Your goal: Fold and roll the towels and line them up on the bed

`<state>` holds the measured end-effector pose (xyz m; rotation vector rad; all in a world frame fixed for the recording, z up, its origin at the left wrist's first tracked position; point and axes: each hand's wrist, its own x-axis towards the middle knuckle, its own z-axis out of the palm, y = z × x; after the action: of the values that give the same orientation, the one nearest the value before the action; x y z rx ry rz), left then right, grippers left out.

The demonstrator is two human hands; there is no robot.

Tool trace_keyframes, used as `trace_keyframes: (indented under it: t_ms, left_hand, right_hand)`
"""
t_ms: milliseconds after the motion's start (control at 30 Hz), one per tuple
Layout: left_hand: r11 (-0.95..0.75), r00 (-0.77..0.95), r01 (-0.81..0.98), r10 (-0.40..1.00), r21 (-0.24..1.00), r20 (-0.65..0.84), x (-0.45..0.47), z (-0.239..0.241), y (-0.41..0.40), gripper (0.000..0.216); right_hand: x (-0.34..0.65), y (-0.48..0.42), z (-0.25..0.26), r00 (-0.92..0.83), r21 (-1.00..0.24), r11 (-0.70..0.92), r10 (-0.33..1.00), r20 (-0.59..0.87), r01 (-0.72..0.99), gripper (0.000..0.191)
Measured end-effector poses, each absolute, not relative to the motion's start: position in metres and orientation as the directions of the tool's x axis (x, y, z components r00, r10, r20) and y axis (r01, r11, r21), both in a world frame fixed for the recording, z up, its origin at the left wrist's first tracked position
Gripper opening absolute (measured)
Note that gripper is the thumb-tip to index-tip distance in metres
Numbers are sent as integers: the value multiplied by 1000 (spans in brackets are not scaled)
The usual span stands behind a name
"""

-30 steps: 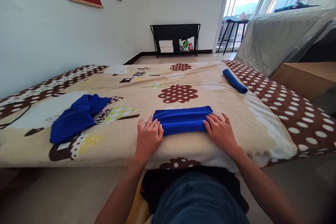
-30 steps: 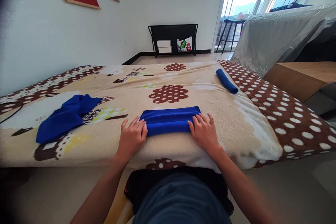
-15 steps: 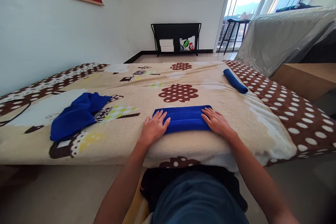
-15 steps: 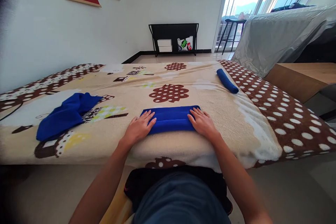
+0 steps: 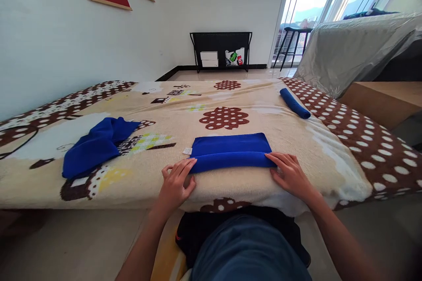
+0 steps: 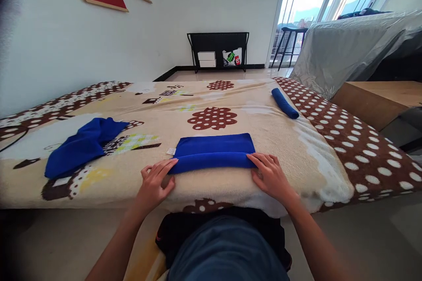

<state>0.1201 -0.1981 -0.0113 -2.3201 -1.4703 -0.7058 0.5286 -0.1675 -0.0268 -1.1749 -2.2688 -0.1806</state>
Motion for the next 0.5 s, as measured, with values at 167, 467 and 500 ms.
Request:
trace_keyframes:
  t_ms: [167, 467, 500]
  left_hand:
    - [-353, 283, 934, 827, 57, 486, 128, 6, -170, 39]
    - [-452, 450, 889, 830, -74, 328, 195, 38, -132, 46]
    - [-505, 494, 862, 812, -51, 311, 205, 36, -132, 51]
  right_hand:
    - [517, -134, -11, -366, -228, 520, 793, 487, 823, 38]
    - [436, -120, 17, -473, -94, 539, 799, 372, 837, 51]
    - [427, -122, 16, -517, -114, 587, 775, 363, 801, 58]
